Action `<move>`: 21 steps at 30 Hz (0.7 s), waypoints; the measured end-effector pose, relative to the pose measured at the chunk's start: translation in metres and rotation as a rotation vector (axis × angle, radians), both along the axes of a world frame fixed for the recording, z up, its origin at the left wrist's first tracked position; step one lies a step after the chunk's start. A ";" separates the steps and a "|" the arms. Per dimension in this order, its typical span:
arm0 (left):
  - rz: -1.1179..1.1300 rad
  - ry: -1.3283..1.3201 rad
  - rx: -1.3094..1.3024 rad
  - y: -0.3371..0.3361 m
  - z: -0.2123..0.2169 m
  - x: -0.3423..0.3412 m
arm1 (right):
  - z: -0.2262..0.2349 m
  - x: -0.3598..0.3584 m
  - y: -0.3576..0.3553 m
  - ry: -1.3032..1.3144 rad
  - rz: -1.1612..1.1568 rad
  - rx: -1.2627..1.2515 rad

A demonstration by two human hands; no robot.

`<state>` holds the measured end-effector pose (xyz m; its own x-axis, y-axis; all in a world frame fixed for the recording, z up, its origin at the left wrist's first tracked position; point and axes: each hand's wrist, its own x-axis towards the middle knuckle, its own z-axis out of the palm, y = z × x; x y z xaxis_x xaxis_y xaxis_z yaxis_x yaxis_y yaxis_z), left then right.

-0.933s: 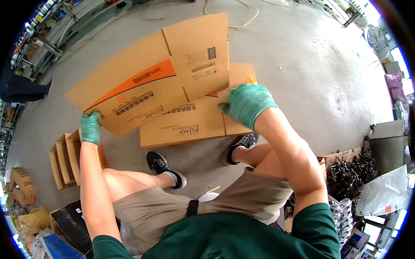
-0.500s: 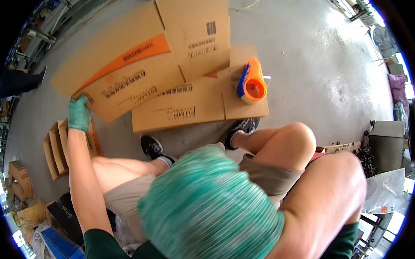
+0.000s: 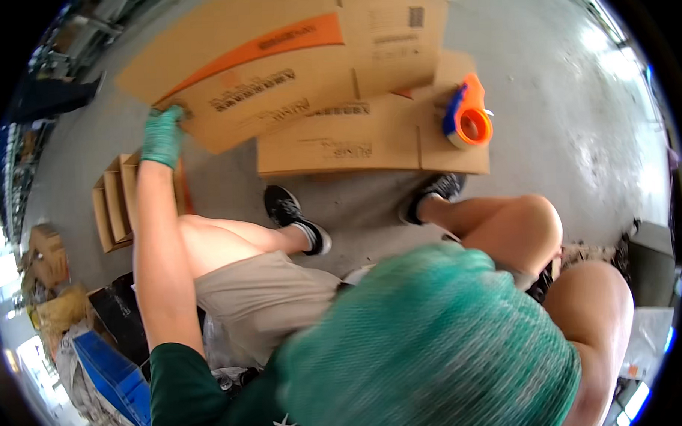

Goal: The person sits on the floor in a warehouse and repeatedly seals cardboard boxes using a handheld tape dispenser. They pick up a box, fold the flaps, apply tape to the seam, and place the sealed box into a growing stack.

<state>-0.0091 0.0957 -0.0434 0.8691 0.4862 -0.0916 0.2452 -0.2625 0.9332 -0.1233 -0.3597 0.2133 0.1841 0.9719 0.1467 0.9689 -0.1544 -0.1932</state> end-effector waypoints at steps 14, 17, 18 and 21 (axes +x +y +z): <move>-0.159 -0.063 -0.098 -0.040 0.002 -0.015 | -0.071 0.162 -0.050 -0.423 -0.932 0.092; -0.088 -0.083 -0.087 -0.059 0.014 -0.021 | -0.101 0.171 -0.060 -0.385 -0.963 0.160; -0.075 -0.081 -0.073 -0.056 0.013 -0.022 | -0.104 0.170 -0.058 -0.386 -0.945 0.199; -0.072 -0.090 -0.089 -0.061 0.018 -0.025 | -0.114 0.166 -0.065 -0.365 -0.838 0.358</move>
<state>-0.0341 0.0350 -0.0257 0.9081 0.4156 -0.0517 0.1429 -0.1913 0.9711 0.0425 -0.4249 0.0994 0.6789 0.4341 0.5922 0.5820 -0.8098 -0.0735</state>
